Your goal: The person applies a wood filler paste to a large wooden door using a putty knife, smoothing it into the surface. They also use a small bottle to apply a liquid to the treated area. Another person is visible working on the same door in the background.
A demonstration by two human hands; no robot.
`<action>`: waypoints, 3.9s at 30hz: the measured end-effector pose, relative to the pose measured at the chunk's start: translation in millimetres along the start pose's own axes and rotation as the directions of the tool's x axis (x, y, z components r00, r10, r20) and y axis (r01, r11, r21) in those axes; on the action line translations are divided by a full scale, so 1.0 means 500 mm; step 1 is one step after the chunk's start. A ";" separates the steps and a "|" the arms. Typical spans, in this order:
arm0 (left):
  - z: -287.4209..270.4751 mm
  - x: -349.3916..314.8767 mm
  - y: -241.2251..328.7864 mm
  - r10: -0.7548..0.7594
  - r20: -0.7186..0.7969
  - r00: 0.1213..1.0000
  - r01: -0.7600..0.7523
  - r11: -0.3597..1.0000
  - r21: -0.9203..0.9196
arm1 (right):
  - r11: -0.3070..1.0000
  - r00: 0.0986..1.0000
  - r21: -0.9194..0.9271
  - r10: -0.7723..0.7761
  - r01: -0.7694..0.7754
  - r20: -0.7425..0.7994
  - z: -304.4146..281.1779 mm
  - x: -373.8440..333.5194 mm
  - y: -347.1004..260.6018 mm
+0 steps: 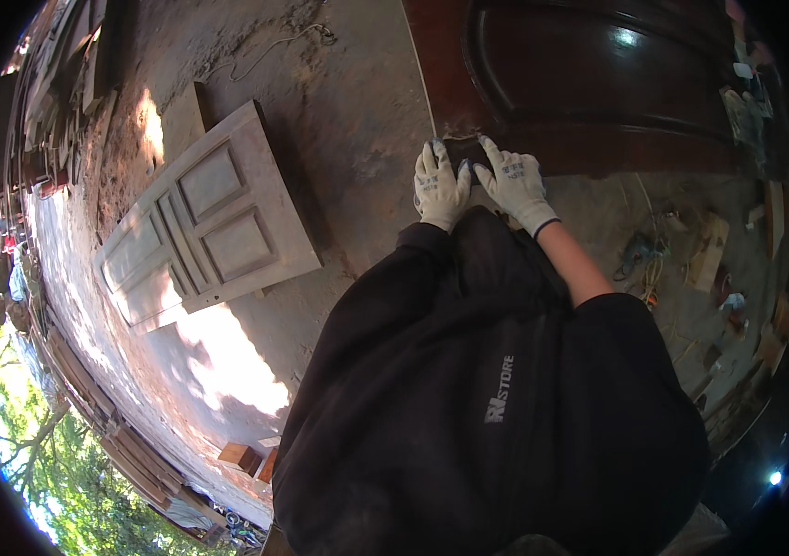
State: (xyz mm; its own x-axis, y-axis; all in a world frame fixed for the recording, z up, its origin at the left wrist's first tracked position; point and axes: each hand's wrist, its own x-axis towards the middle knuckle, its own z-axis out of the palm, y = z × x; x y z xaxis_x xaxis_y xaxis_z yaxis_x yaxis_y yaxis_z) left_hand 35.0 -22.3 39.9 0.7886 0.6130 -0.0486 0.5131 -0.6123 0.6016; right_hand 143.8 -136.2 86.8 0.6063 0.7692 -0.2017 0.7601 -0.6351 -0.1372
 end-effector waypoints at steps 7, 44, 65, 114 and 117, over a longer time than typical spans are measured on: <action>-0.028 0.013 0.051 0.014 0.067 0.998 -0.025 0.988 0.153 | 0.999 0.999 0.044 0.024 -0.022 -0.044 0.029 0.004 0.023; -0.015 -0.063 -0.080 0.092 -0.142 0.986 -0.088 0.996 0.032 | 0.955 0.985 0.246 -0.171 0.164 0.008 0.023 0.013 -0.094; -0.046 0.159 0.060 0.306 -0.409 0.860 -0.283 0.952 0.117 | 0.534 0.970 0.820 -0.222 0.205 -0.098 -0.250 -0.102 -0.046; 0.717 0.198 0.925 -0.491 -0.432 0.756 0.648 0.471 0.598 | 0.841 0.765 0.522 0.428 -0.142 -0.482 -0.509 -0.273 2.014; 0.807 0.177 1.036 -0.325 -0.394 0.860 0.503 0.673 0.543 | 0.844 0.623 0.481 0.512 -0.238 -0.591 -0.484 -0.235 2.260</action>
State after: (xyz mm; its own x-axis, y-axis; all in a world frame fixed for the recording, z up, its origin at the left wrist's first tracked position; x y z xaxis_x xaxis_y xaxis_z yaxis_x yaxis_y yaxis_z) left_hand 507.3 -486.8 25.7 0.3777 0.9227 0.0774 0.9257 -0.3746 -0.0526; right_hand 988.0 -927.3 190.0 0.9054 0.1953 0.3771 0.3849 -0.7524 -0.5345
